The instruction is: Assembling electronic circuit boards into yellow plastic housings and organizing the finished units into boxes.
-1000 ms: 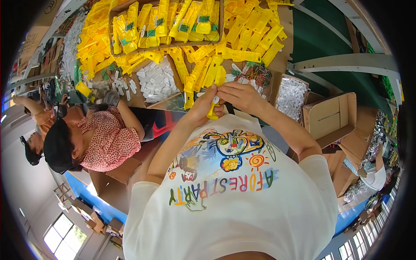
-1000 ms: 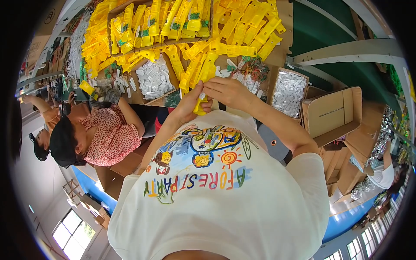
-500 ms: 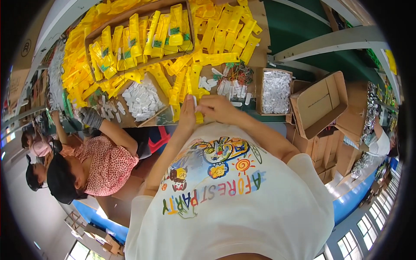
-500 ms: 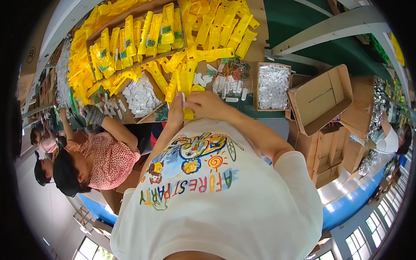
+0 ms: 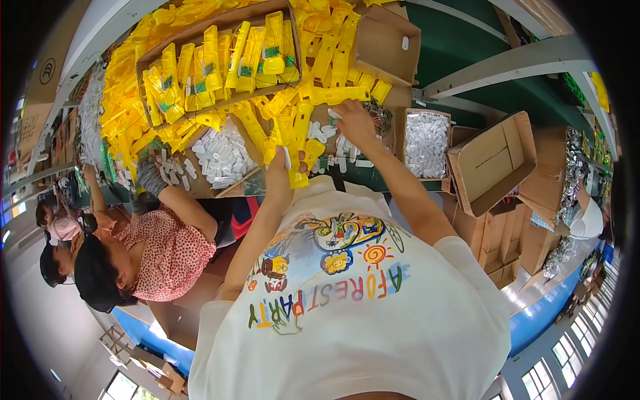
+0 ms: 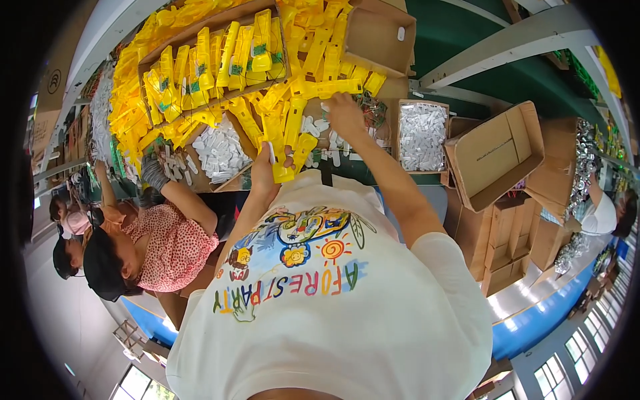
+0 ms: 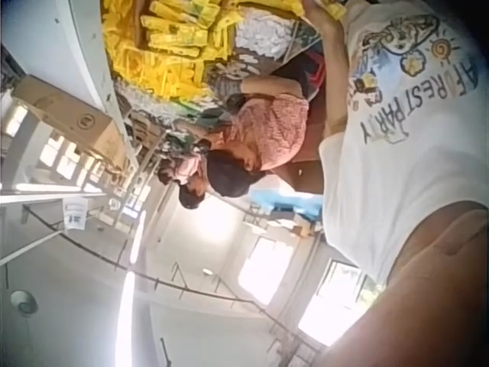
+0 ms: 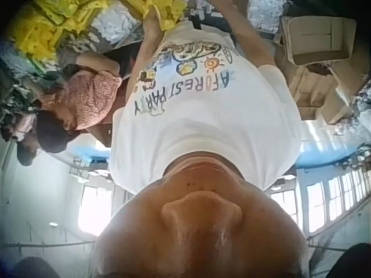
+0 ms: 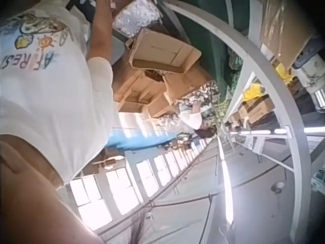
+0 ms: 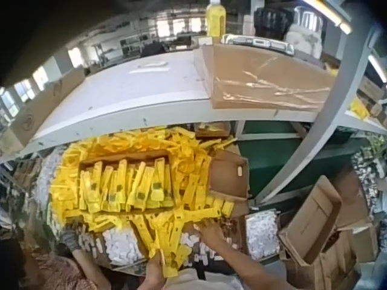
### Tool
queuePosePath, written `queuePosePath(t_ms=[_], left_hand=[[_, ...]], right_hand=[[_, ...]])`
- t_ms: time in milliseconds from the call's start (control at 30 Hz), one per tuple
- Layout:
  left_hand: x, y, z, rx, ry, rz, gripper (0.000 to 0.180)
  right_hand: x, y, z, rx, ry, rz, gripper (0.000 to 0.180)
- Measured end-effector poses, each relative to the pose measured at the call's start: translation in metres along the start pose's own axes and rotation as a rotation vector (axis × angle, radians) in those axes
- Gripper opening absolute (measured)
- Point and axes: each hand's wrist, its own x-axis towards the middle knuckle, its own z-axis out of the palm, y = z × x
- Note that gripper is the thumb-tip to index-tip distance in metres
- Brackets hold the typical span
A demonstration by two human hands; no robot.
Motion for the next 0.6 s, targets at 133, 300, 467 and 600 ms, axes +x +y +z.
queuePosePath(t_ms=[133, 300, 467, 600], left_hand=[[0.000, 0.001, 0.005, -0.006, -0.033, 0.004, 0.035], [-0.001, 0.007, 0.012, 0.514, 0.095, 0.426, 0.035], [-0.030, 0.055, 0.072, 0.365, -0.090, 0.437, 0.046], [-0.033, 0.058, 0.077, 0.410, -0.153, 0.464, 0.052]], right_hand=[[0.000, 0.008, 0.014, -0.093, 0.048, -0.230, 0.020], [0.012, -0.033, -0.065, 1.080, -0.326, 0.262, 0.017], [0.015, -0.079, -0.128, 1.467, -0.496, 0.265, 0.017], [0.012, -0.097, -0.134, 1.546, -0.407, 0.184, 0.021]])
